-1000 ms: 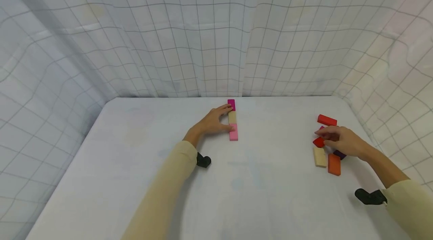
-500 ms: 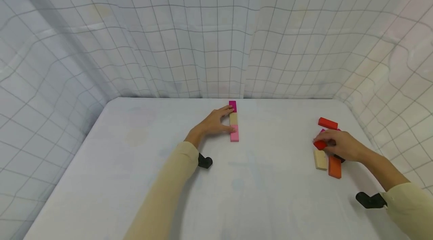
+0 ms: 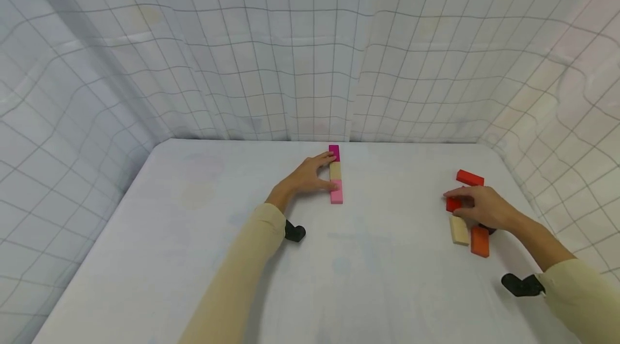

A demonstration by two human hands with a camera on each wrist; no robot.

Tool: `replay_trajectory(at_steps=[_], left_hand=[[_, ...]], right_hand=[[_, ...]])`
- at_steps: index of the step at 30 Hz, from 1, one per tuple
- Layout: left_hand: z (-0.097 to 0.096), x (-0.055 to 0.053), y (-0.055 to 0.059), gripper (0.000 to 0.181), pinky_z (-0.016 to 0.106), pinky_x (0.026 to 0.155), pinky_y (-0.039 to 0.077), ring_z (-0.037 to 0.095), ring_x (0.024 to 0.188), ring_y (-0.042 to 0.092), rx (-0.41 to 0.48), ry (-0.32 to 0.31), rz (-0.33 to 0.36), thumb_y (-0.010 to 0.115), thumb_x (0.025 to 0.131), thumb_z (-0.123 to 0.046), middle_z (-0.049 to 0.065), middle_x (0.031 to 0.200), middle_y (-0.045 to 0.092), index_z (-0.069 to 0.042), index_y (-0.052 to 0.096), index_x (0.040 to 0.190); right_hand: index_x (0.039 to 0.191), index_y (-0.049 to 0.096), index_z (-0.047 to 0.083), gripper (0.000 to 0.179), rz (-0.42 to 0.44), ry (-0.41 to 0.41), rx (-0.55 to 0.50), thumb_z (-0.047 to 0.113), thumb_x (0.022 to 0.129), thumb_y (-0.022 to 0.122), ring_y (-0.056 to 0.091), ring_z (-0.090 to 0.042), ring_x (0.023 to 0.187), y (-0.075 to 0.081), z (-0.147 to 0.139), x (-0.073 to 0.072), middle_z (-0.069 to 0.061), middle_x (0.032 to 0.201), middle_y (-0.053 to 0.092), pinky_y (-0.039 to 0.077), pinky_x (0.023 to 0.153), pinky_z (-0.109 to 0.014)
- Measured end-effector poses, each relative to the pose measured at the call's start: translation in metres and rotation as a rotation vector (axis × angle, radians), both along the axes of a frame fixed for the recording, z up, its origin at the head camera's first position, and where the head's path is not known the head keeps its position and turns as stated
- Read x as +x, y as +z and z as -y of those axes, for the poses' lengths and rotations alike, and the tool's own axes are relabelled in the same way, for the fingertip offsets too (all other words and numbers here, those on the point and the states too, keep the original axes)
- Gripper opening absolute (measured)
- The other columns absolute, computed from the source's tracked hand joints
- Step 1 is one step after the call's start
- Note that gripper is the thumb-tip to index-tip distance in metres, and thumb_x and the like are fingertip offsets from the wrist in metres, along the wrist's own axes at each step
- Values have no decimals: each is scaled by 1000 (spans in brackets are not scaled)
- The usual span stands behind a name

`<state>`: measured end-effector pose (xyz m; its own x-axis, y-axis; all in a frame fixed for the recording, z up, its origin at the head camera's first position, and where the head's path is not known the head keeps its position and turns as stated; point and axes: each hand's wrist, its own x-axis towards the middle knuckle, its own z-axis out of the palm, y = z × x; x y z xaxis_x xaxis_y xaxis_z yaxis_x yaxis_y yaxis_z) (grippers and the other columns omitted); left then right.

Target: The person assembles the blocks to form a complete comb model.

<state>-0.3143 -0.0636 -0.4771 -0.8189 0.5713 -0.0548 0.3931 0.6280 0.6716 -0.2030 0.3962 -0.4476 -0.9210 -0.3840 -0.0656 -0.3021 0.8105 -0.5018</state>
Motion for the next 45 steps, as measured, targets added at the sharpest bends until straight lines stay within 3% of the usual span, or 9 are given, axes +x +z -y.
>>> replay_trajectory(at_steps=[8,15,21,29,35,45], left_hand=[[1,2,-1,88,51,123,20,32,154,21,-7,2,-1,79,88,-41,1,169,27,-16,37,162],[2,3,-1,87,50,123,21,32,153,22,3,5,-6,80,88,-41,0,168,28,-17,39,161],[1,2,-1,86,49,123,20,29,154,21,10,-11,-5,79,90,-41,0,168,29,-17,39,161],[1,1,2,87,48,123,19,31,154,20,-9,-17,17,80,90,-40,-1,169,25,-17,37,162],[1,1,4,86,49,124,17,31,154,19,-13,-28,31,79,91,-38,-1,170,24,-17,36,162],[3,0,4,85,49,124,16,27,155,18,-10,-37,28,78,92,-38,-1,170,23,-16,35,163]], right_hand=[[121,72,-3,38,-32,-8,50,9,87,82,57,-27,94,4,8,-3,-10,110,70,53,75,-36],[120,73,-1,36,-125,86,-75,5,86,83,64,-28,97,12,38,-10,-9,111,69,59,82,-33],[126,70,-1,40,-85,110,-164,5,88,82,65,-27,101,6,72,-16,-9,115,68,59,87,-35],[128,70,1,40,-61,223,-259,7,90,81,64,-26,104,-3,124,-15,-7,117,67,59,88,-40],[125,70,0,38,17,228,-262,9,90,82,66,-26,106,-8,163,-13,-8,119,69,58,92,-40],[116,71,2,34,4,283,-306,10,87,85,68,-23,101,-16,211,-11,-6,113,70,58,92,-37]])
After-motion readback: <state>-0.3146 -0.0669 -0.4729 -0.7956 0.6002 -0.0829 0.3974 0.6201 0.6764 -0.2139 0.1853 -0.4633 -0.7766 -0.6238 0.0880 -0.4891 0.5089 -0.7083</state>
